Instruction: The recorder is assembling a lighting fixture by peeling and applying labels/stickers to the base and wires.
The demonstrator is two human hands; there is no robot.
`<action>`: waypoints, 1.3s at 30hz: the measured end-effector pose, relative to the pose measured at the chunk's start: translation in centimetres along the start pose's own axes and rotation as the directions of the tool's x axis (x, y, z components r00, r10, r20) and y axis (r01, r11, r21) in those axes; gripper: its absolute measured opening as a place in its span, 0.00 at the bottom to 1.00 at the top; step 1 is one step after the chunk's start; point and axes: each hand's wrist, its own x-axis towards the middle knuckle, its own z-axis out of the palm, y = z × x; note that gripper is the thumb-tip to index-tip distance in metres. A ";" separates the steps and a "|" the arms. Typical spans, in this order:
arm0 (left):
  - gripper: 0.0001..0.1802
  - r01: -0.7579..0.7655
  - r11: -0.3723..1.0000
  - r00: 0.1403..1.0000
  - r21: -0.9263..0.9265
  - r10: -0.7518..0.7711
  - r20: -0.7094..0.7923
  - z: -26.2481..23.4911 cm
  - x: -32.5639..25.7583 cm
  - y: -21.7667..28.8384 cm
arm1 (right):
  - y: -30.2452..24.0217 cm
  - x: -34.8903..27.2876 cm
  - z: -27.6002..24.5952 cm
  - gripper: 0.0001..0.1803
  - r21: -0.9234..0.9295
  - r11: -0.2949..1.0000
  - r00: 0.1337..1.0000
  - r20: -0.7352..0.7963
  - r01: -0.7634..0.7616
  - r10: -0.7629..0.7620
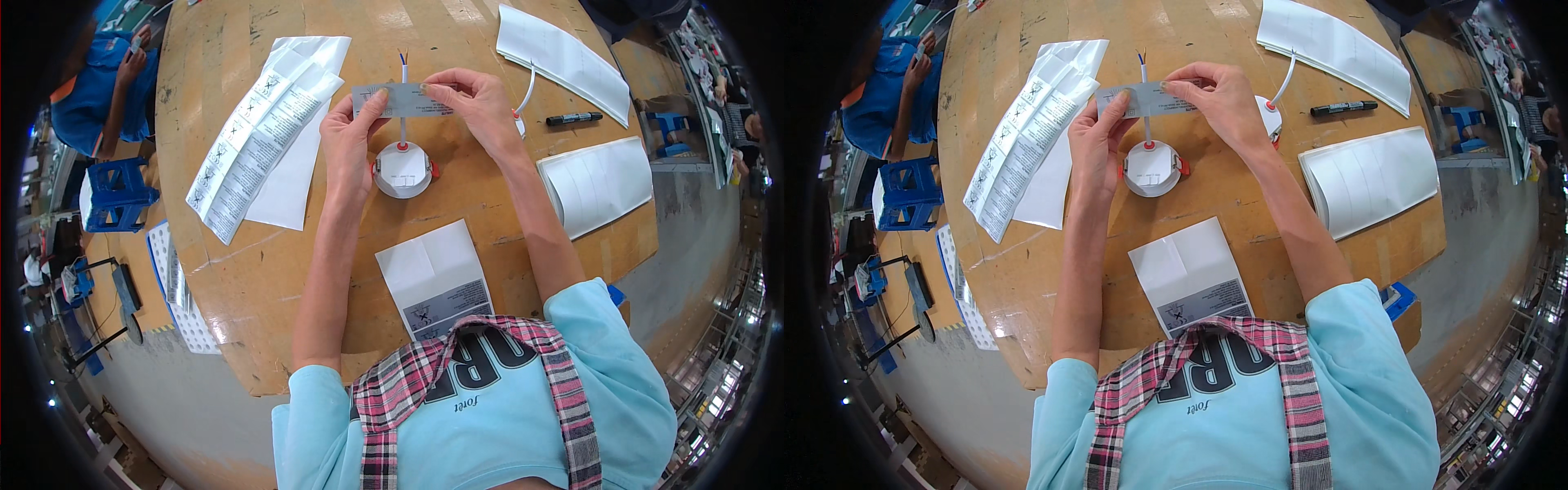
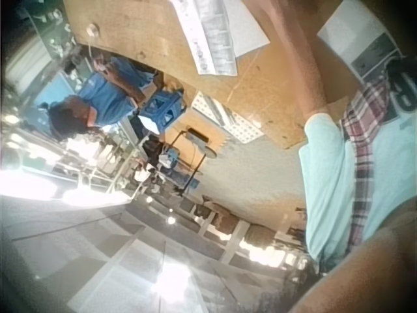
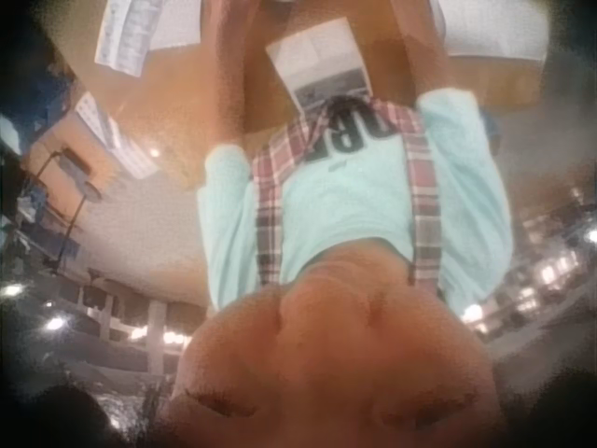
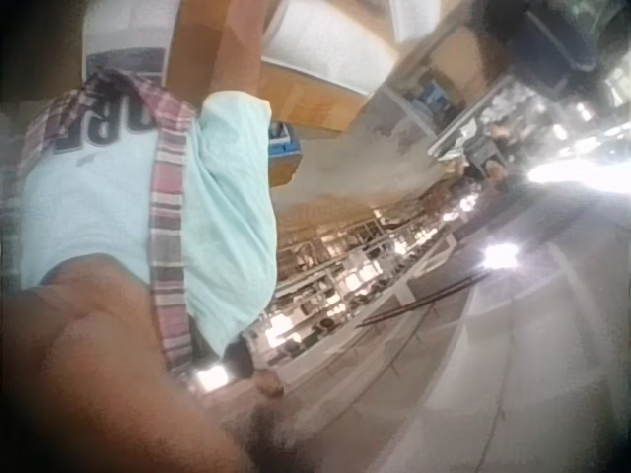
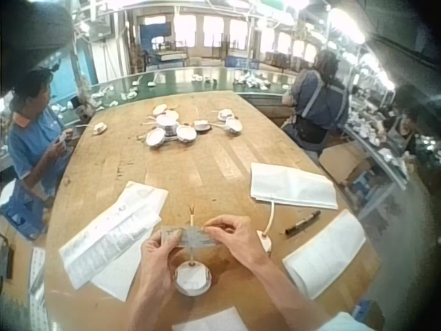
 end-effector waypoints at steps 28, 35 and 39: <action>0.10 0.073 0.995 0.997 -0.063 -0.075 -0.026 0.0 -0.3 0.0 | 0.3 0.0 -0.2 0.14 -0.036 0.999 0.995 0.093 -0.023 0.026; 0.10 0.126 0.986 0.991 -0.112 -0.122 0.047 0.0 -0.6 0.2 | 0.8 0.1 0.1 0.15 -0.022 1.000 0.993 0.114 -0.022 0.024; 0.10 0.136 0.983 0.988 -0.126 -0.125 0.089 0.1 -0.8 0.2 | 0.7 0.2 0.4 0.15 -0.017 1.000 0.992 0.126 -0.022 0.024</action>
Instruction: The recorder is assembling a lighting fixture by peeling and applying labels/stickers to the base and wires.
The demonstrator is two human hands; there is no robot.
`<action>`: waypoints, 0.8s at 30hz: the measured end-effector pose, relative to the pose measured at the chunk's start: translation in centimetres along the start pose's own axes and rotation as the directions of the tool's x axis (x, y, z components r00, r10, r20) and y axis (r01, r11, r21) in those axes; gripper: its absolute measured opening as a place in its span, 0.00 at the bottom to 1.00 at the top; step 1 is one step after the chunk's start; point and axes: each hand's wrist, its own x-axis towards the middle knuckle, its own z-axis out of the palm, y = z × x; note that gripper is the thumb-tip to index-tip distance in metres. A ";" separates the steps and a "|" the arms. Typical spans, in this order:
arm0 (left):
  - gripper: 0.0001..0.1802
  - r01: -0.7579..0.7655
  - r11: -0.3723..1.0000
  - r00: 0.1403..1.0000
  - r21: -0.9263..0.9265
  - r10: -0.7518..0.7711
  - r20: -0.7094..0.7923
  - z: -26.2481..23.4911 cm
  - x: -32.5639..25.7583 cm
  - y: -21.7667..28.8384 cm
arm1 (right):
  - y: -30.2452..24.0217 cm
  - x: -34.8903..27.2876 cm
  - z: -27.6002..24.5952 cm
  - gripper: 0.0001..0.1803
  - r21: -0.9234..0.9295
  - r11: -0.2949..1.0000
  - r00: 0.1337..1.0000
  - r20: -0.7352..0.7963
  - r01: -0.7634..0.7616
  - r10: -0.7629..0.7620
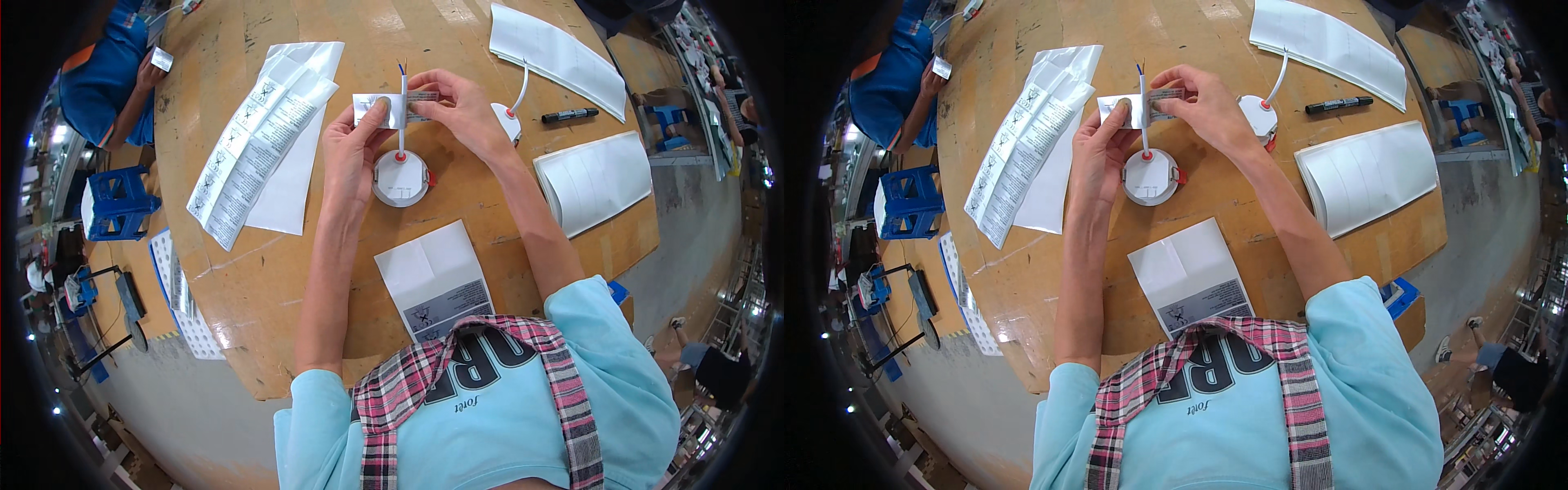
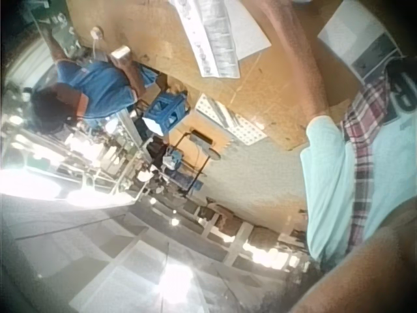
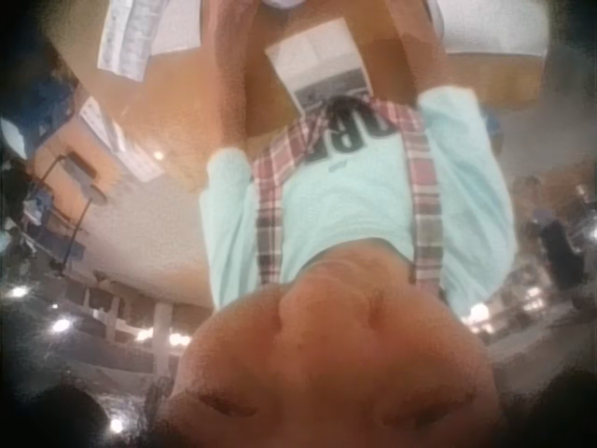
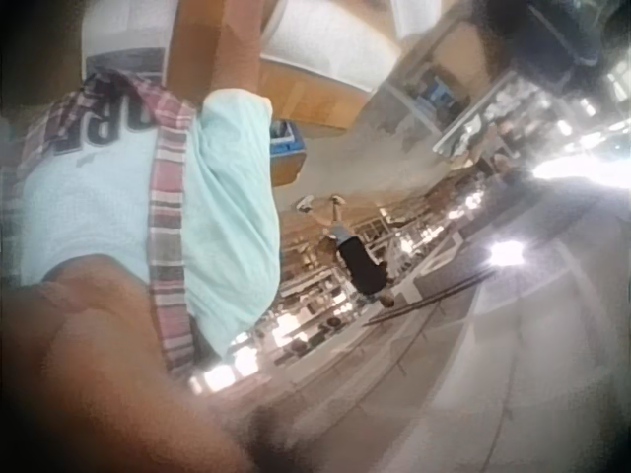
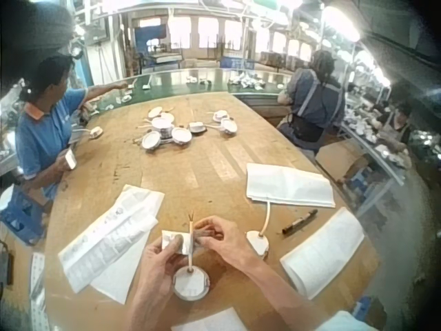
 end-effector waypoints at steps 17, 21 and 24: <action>0.08 -0.150 0.981 0.977 0.121 0.166 -0.133 0.3 -0.7 -0.6 | -4.0 -2.5 2.9 0.10 -0.279 0.950 0.954 -0.221 0.137 -0.203; 0.08 -0.173 0.975 0.977 0.140 0.189 -0.104 0.6 -0.7 -0.6 | -3.8 -2.3 3.2 0.10 -0.276 0.950 0.952 -0.220 0.147 -0.212; 0.10 -0.191 0.967 0.967 0.168 0.215 -0.135 1.1 -0.9 -0.5 | -3.8 -2.1 3.2 0.10 -0.227 0.966 0.953 -0.244 0.126 -0.181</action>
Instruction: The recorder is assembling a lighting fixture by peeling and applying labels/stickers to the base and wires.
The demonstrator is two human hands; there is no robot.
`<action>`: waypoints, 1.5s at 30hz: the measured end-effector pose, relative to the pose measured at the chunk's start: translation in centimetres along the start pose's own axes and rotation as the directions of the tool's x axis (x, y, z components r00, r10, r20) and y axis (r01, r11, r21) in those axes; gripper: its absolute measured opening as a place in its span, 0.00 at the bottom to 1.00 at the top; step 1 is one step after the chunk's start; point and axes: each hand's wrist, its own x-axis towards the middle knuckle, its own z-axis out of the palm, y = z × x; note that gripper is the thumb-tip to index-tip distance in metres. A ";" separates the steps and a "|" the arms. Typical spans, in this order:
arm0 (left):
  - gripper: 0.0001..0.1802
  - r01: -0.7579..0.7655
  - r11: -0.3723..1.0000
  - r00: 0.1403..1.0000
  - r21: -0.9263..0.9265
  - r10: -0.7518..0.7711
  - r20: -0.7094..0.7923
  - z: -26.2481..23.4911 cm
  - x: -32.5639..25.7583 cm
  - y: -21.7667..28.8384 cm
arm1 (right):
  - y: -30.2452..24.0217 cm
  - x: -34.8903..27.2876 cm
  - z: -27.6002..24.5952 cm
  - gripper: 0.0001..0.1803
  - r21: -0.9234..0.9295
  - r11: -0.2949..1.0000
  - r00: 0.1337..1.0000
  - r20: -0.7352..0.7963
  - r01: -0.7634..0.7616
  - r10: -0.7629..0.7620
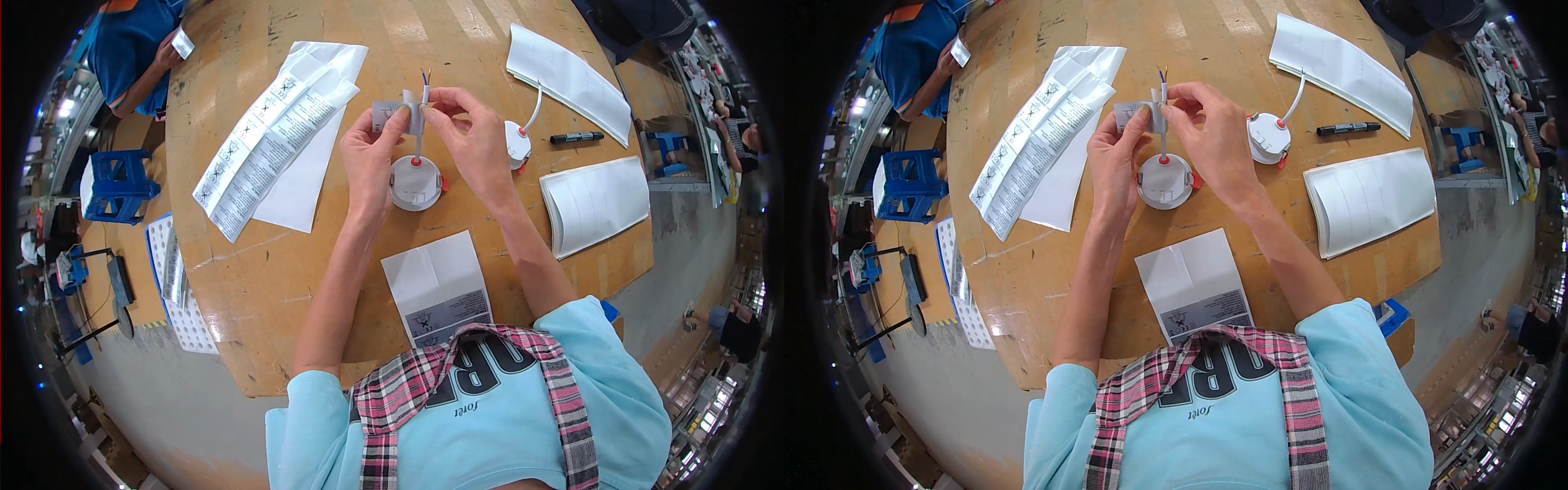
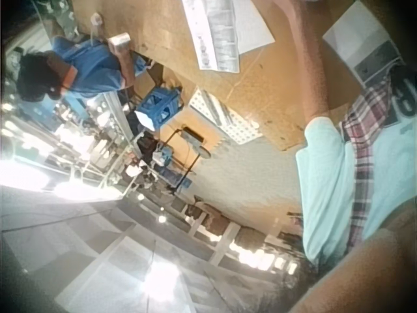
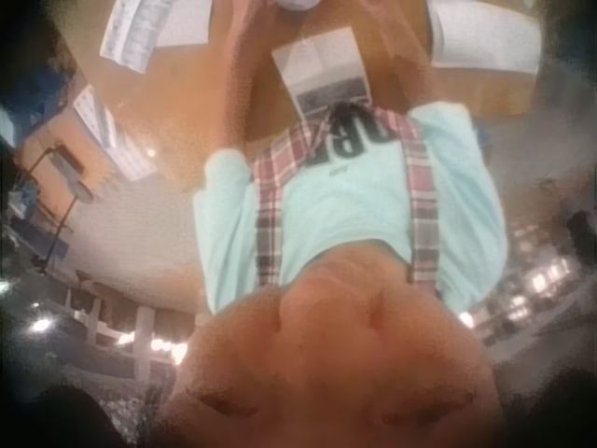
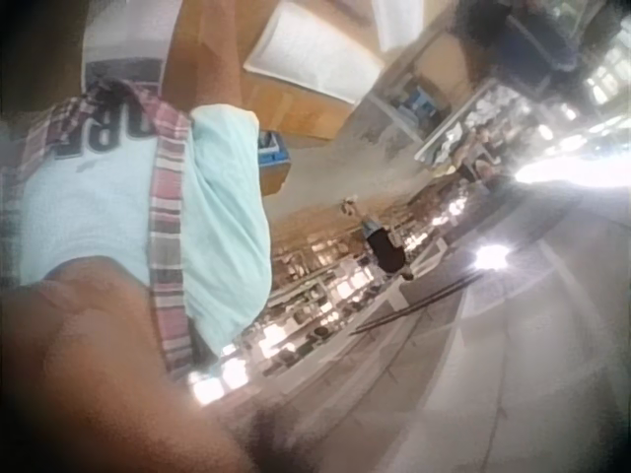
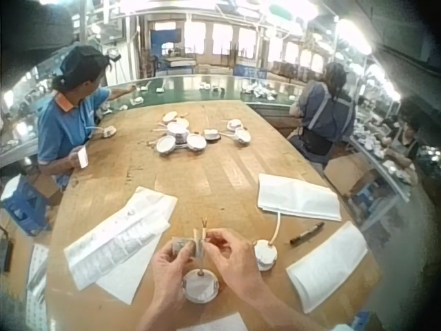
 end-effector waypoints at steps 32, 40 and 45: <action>0.15 0.055 0.997 0.969 -0.060 -0.038 0.245 -1.9 0.7 0.7 | -4.0 8.3 -1.7 0.15 -0.483 0.702 0.651 0.758 0.523 0.036; 0.26 0.063 0.961 0.978 0.271 -0.113 0.173 -2.2 0.5 0.7 | -2.8 9.9 -1.3 0.16 -0.444 0.789 0.565 0.811 0.426 0.152; 0.32 0.020 0.972 0.998 0.234 -0.034 0.059 -3.6 0.2 1.1 | -3.3 9.1 -2.2 0.17 -0.430 0.804 0.574 0.807 0.411 0.138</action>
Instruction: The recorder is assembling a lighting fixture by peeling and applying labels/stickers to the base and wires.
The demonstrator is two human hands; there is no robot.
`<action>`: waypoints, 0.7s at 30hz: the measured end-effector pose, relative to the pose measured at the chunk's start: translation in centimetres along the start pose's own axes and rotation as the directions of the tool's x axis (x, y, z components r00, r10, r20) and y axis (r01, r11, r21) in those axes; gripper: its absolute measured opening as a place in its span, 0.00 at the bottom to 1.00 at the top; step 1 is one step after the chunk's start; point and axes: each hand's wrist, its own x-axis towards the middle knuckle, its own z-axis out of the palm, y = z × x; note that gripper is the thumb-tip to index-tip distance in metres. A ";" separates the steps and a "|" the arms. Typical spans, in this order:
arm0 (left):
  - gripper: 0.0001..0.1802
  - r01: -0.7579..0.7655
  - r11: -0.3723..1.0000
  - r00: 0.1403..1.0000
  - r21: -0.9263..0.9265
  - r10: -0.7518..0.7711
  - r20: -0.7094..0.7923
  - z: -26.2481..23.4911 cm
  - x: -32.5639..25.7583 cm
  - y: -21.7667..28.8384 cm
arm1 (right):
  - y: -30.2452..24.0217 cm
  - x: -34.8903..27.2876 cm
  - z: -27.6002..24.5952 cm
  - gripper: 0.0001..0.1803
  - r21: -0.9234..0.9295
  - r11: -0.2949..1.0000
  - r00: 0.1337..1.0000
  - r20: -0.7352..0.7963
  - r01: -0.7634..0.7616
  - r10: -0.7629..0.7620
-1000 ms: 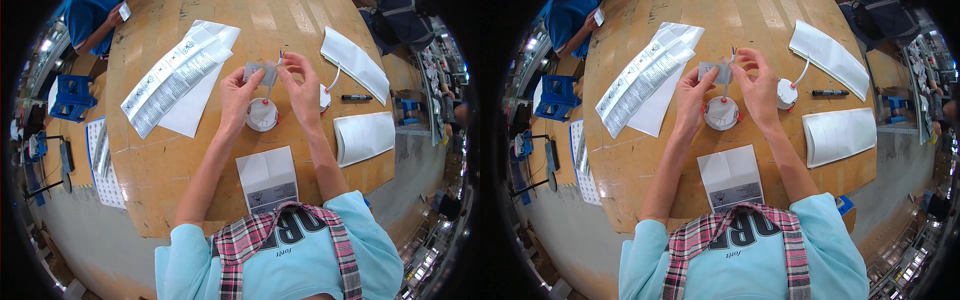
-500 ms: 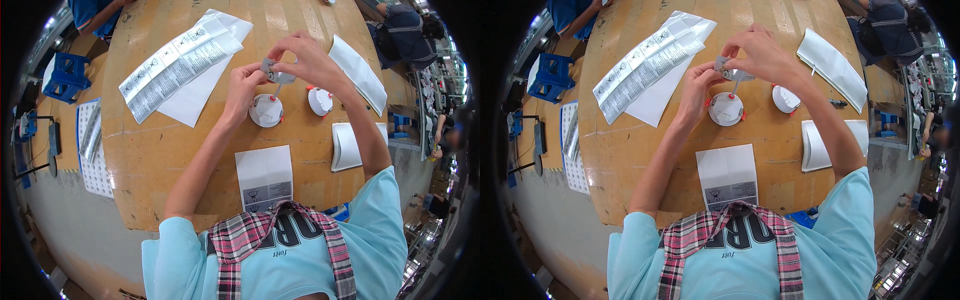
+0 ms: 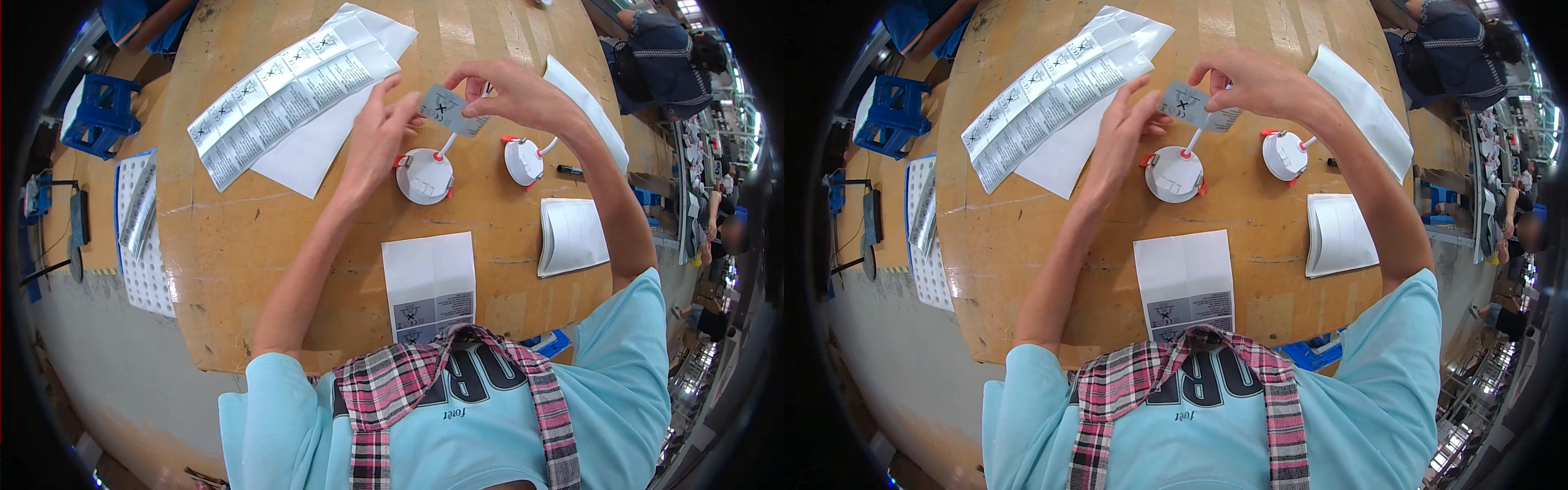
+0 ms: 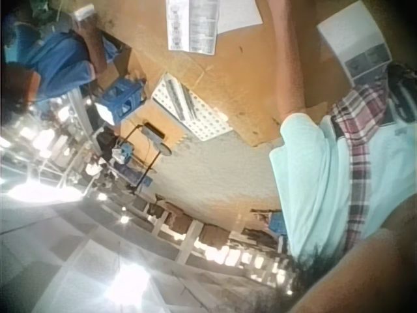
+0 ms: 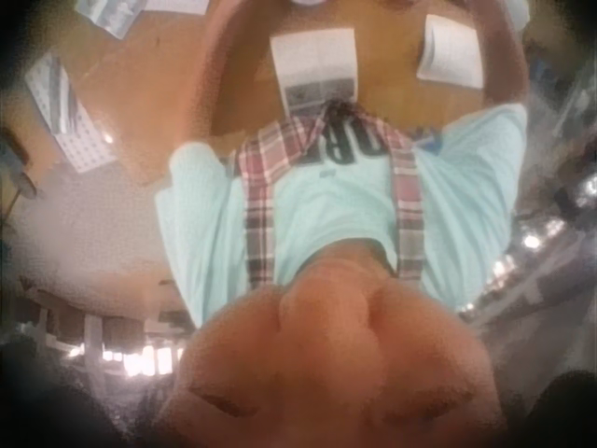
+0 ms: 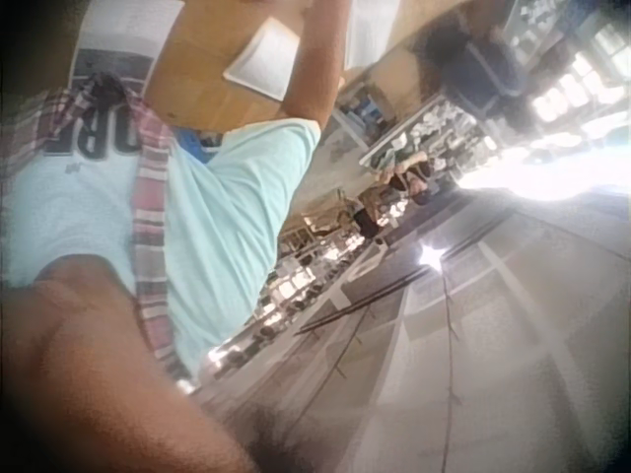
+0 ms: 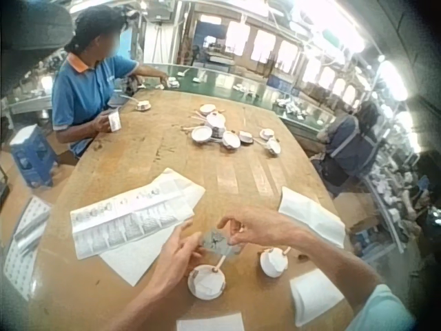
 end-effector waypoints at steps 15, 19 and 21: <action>0.33 0.196 0.978 0.492 -0.077 -0.030 0.870 -0.8 1.0 2.3 | -10.4 -6.2 -3.2 0.15 -0.225 0.920 0.945 0.011 0.320 -0.325; 0.41 0.701 0.700 0.242 -0.138 -0.052 0.969 0.9 -2.9 1.1 | -11.4 -9.7 -2.3 0.17 -0.400 0.763 0.815 -0.067 0.507 -0.576; 0.46 0.703 0.683 0.214 -0.197 0.060 0.975 0.8 -4.7 -1.0 | -10.8 -11.9 -0.5 0.18 -0.444 0.710 0.754 -0.110 0.546 -0.648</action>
